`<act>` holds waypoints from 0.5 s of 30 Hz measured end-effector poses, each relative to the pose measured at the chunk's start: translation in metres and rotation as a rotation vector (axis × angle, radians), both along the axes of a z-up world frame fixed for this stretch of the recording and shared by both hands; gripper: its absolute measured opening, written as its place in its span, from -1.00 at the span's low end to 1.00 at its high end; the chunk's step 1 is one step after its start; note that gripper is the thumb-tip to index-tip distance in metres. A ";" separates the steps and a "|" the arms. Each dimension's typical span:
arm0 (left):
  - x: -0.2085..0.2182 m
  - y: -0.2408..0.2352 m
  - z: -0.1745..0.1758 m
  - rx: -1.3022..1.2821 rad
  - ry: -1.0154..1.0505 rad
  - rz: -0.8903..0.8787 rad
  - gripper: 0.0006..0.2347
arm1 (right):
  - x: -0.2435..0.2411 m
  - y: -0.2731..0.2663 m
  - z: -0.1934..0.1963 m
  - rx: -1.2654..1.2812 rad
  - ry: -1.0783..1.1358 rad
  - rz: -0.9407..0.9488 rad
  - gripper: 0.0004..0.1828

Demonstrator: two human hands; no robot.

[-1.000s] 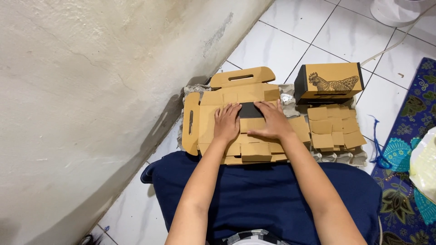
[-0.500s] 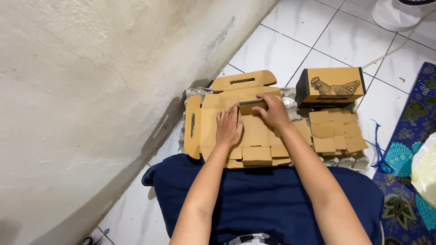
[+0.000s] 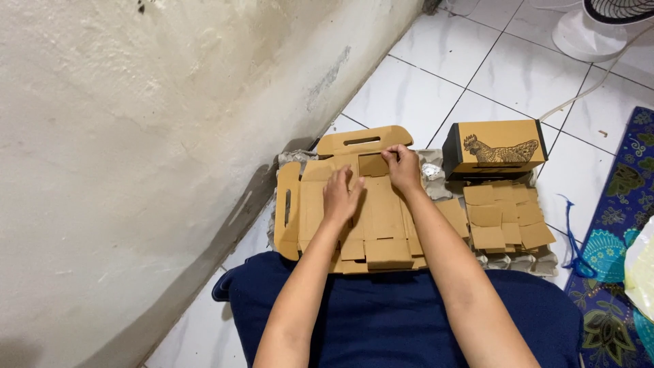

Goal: The person assembles a flat cardboard box by folding and interlocking its flaps. They insert a smaller cardboard insert, close the lid, and place the finished box onto a stack of completed boxes.

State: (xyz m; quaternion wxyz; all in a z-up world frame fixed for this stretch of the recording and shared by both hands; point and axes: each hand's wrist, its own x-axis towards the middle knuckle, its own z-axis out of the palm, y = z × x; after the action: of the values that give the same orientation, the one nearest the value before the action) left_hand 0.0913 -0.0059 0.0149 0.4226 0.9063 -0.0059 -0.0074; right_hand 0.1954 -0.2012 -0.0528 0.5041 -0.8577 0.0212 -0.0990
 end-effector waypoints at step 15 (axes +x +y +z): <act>0.084 -0.028 -0.070 -0.042 -0.048 0.187 -0.79 | -0.010 0.006 0.033 0.211 0.111 -0.001 -0.87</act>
State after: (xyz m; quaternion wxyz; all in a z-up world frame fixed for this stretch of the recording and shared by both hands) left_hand 0.1749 -0.0334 -0.0552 0.4400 0.8938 0.0683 0.0540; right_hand 0.1850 -0.1949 -0.0202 0.5894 -0.8042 0.0597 -0.0489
